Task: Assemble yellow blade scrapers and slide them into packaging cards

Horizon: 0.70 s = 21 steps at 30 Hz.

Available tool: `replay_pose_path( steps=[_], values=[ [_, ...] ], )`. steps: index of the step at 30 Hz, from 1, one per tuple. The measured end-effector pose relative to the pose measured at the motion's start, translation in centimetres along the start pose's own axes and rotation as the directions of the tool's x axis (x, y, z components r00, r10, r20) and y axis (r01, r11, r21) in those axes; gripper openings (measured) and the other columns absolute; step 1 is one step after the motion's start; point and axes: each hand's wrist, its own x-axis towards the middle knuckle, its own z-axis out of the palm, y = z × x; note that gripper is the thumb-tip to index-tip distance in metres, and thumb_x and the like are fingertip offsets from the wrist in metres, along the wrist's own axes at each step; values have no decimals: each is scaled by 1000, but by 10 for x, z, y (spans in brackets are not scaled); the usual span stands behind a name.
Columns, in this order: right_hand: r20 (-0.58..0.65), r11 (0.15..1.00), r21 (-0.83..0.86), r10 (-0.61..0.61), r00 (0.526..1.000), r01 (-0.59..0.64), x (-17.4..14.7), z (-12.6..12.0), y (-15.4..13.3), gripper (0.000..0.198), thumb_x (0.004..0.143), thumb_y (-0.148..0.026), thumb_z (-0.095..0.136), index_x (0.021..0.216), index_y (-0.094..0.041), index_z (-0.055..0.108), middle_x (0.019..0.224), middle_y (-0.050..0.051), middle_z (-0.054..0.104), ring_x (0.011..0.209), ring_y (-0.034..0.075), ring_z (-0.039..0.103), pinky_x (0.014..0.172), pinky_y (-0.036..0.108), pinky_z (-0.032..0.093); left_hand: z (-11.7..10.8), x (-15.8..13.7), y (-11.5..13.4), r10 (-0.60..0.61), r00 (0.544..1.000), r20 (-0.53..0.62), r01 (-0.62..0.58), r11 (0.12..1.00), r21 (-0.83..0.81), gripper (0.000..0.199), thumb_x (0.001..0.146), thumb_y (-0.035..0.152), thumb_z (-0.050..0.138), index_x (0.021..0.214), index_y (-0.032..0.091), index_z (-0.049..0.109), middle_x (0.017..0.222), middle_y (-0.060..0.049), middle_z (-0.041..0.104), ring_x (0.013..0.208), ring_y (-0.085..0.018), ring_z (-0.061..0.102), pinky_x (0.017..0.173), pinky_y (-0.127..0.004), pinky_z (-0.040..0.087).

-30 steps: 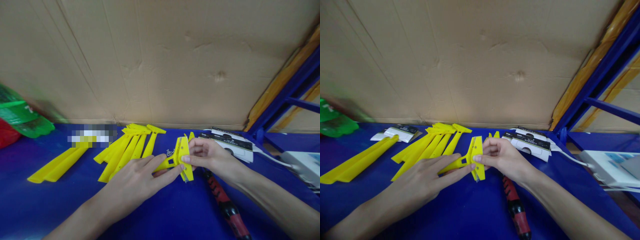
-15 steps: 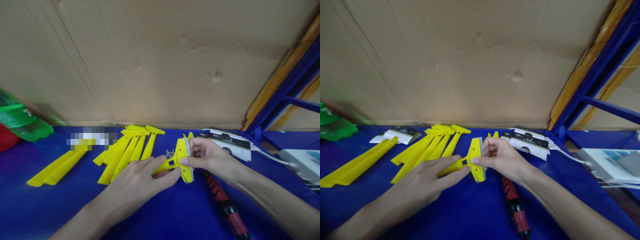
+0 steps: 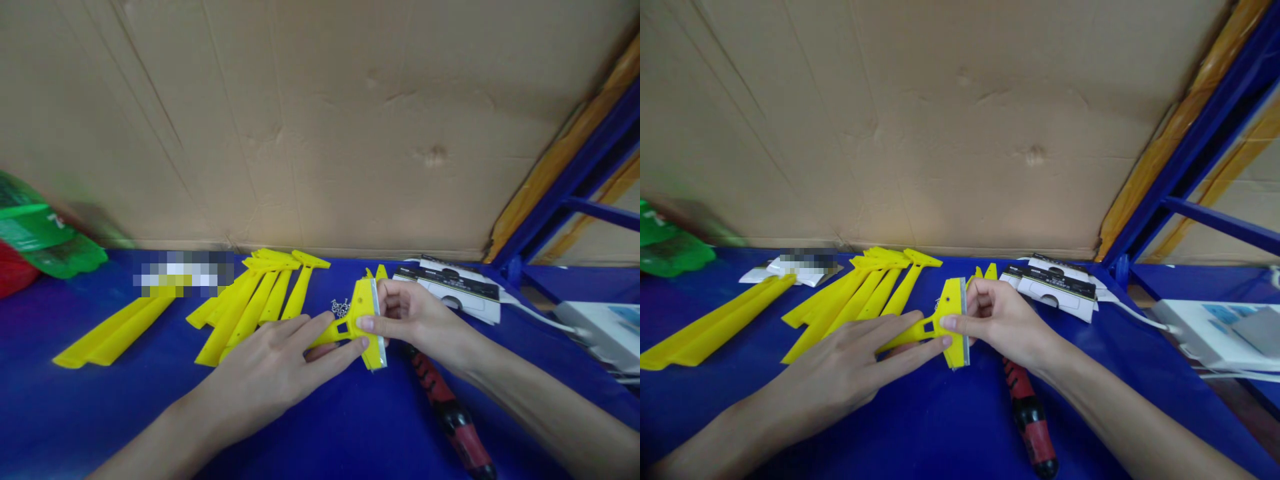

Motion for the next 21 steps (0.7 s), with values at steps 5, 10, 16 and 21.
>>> replay_pose_path(
  steps=[5,10,16,21],
  values=[
    [26,1000,-19,-11,1000,11,0,-1,-3,42,65,-51,96,81,-20,71,79,3,76,73,19,70,70,33,57,-5,5,1,-2,1000,-13,2,1000,2,50,108,8,29,139,26,63,116,-14,77,99,-27,80,74,-40,68],
    [89,999,-51,-14,996,18,1,-6,-6,37,70,-54,92,76,-21,76,75,4,76,75,22,72,71,35,59,-6,5,3,-3,1000,-30,2,1000,-26,48,109,9,27,135,25,64,114,-13,78,92,-26,80,67,-40,68],
    [75,996,-86,-5,997,12,0,-9,-8,37,69,-51,93,69,-20,74,68,3,73,70,20,69,63,32,55,-7,5,2,30,999,14,-30,1000,-3,50,107,7,29,141,28,60,112,-10,77,84,-24,79,64,-37,68],
    [54,995,-91,36,998,-31,0,-8,-7,39,64,-50,96,73,-18,76,69,3,74,63,16,64,59,29,50,-4,-1,3,26,998,54,-26,1000,-2,58,100,-3,32,147,23,54,119,-12,76,97,-26,79,75,-40,68]
  ],
)
